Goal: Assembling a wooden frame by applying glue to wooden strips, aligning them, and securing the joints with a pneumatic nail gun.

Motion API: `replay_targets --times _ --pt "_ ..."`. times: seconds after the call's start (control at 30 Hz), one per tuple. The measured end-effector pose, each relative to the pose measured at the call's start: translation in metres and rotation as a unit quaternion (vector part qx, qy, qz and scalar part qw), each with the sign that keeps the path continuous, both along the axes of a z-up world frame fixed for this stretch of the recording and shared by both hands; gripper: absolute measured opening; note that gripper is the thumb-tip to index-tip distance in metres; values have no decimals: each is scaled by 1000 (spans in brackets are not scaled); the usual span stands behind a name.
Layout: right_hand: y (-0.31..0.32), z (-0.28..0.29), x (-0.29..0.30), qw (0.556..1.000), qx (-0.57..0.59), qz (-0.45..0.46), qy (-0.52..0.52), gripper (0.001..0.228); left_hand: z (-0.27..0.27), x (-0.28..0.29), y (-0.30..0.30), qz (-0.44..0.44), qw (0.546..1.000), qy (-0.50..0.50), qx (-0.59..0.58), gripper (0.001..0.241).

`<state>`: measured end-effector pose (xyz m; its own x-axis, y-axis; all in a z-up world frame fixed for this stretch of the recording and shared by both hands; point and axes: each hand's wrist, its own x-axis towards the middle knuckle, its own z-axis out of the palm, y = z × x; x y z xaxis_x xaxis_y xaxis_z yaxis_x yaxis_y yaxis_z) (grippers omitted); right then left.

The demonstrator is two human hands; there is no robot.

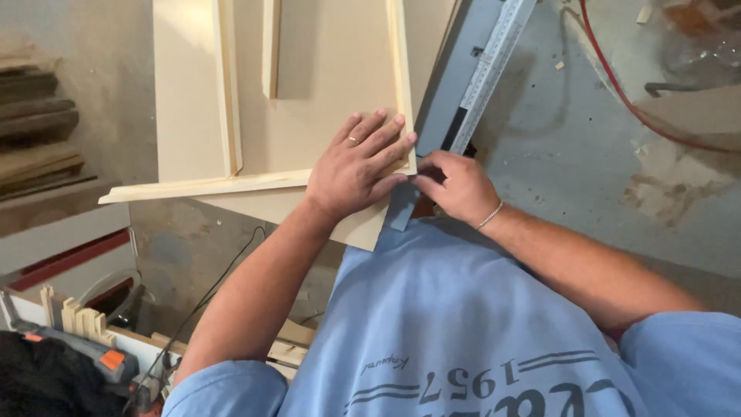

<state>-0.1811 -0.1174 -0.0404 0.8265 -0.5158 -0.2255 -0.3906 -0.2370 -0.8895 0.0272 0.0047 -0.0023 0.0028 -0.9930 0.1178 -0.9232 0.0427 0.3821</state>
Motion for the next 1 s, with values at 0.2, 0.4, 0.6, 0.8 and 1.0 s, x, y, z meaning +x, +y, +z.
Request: replay_targets --times 0.2,0.4,0.6,0.8,1.0 --pt "38 3 -22 889 442 -108 -47 57 4 2 -3 -10 1000 -13 -21 58" --pt "31 65 -10 783 611 -71 -93 83 2 2 -2 -9 999 -25 -21 59" --pt "33 34 -34 761 629 -137 -82 51 6 3 -3 -14 1000 -11 -23 57" --pt "36 -42 -26 963 235 -127 -25 37 3 1 -2 -5 1000 -9 -30 58" --pt "-4 -31 2 967 -152 24 -201 20 1 2 -2 -7 999 -15 -30 56"
